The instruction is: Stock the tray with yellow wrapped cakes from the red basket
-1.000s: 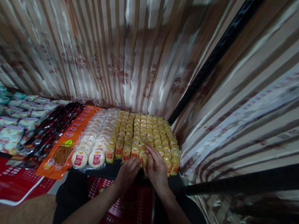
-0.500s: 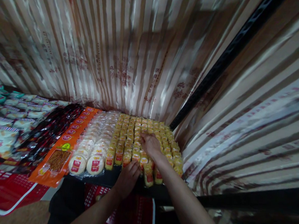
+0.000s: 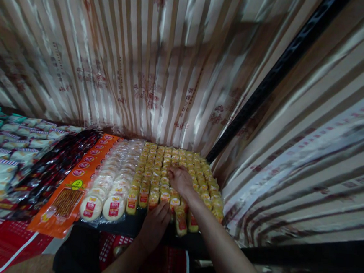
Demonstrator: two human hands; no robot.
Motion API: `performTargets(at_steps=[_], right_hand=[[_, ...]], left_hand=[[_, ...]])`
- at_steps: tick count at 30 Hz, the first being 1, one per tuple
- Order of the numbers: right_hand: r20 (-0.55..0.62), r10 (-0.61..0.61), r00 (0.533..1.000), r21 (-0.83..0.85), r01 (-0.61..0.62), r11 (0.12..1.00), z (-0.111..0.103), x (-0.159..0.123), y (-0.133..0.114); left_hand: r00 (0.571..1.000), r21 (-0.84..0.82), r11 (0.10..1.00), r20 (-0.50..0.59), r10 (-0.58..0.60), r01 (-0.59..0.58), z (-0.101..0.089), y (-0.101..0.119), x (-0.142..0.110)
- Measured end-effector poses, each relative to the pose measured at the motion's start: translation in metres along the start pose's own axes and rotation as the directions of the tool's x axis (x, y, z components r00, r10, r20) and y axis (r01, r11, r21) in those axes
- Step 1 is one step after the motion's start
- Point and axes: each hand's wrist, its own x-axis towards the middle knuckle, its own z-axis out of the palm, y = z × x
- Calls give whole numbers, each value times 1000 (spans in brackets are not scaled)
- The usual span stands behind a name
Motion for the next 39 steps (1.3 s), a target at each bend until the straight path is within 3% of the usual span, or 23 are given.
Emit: performTargets(at_steps=[5,14,20,26,36,39], right_hand=[[-7,17,1000,-42,-18,999,-5,10,2],[24,24,999,-58,-22,998,-7,23,4],[88,107,990,-47,-104,994,-4,27,2],[168,165,972,27,-172,985,-1,38,2],[188,156,970,215,-196,957,8,42,11],[198,182,963,242,-228,943,10,47,16]], left_hand=[[999,27,999,-45,21,-19,-3,0,0],[999,24,999,-14,47,-47,-7,-3,0],[998,18,999,-33,45,-44,-6,-2,0],[997,60,997,-53,54,-51,-7,-1,2],[999,53,998,-21,25,-24,-5,1,3],[998,71,997,-59,-3,7,-2,3,3]])
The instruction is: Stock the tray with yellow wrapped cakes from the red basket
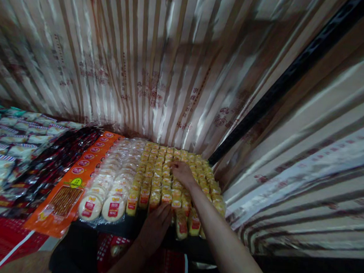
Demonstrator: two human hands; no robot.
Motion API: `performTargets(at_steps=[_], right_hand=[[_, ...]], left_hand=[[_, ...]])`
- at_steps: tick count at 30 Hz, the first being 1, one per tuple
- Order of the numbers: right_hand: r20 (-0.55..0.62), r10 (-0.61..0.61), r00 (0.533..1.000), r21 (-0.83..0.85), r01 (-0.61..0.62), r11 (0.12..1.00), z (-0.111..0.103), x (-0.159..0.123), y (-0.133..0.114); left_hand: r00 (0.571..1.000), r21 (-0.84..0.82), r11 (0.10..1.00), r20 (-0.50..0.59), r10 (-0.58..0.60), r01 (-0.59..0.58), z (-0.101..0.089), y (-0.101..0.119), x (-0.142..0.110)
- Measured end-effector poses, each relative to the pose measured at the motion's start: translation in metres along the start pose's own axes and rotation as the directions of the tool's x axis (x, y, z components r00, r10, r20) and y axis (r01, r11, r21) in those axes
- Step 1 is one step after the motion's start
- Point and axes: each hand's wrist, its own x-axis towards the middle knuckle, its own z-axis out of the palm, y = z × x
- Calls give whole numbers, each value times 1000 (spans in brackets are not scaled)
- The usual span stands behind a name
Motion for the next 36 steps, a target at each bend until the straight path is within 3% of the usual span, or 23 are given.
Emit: performTargets(at_steps=[8,14,17,21,36], right_hand=[[19,33,999,88,-34,996,3,10,-6],[-2,52,999,249,-50,967,15,18,-2],[3,46,999,331,-45,943,19,20,2],[9,42,999,411,-41,911,17,17,4],[39,205,978,657,-180,733,20,26,-12]], left_hand=[[998,13,1000,-57,-12,12,-2,1,3],[1000,47,999,-22,5,-4,0,1,1],[1000,51,999,5,4,-5,2,1,0],[999,30,999,-41,-13,14,0,2,2],[1000,-16,1000,13,-9,9,-2,0,2]])
